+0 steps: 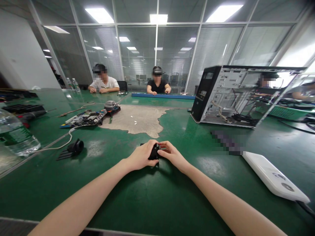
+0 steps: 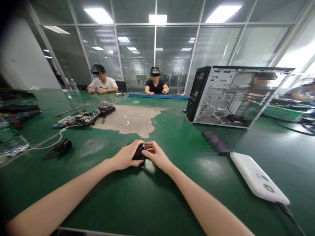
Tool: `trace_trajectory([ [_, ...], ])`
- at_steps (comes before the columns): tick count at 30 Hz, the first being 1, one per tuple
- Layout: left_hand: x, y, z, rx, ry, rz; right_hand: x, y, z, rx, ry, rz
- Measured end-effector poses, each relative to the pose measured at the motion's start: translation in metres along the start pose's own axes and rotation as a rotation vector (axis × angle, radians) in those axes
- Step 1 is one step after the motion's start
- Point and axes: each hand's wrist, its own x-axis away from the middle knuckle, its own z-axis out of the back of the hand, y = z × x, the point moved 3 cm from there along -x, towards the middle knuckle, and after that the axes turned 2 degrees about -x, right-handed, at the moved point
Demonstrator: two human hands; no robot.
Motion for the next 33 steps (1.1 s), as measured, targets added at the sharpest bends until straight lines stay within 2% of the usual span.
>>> trace_trajectory([
  [8, 0.0000, -0.0011, -0.0007, 0.003, -0.002, 0.011, 0.0031, -0.0055, -0.0045, -0.048, -0.060, 0.032],
  [15, -0.0011, -0.0010, -0.0015, -0.017, -0.004, 0.004, 0.0014, 0.0005, -0.0027, -0.041, -0.035, 0.052],
  [22, -0.0005, -0.0022, -0.0015, -0.019, -0.006, 0.006, -0.0010, 0.0005, 0.0001, -0.010, 0.001, -0.008],
  [28, -0.0004, -0.0029, -0.0021, -0.019, -0.004, 0.007, 0.0025, -0.0013, -0.0018, -0.095, -0.111, 0.046],
  [33, -0.0012, -0.0028, -0.0020, -0.038, -0.001, 0.007, 0.0018, -0.0004, -0.0023, -0.073, -0.056, 0.061],
])
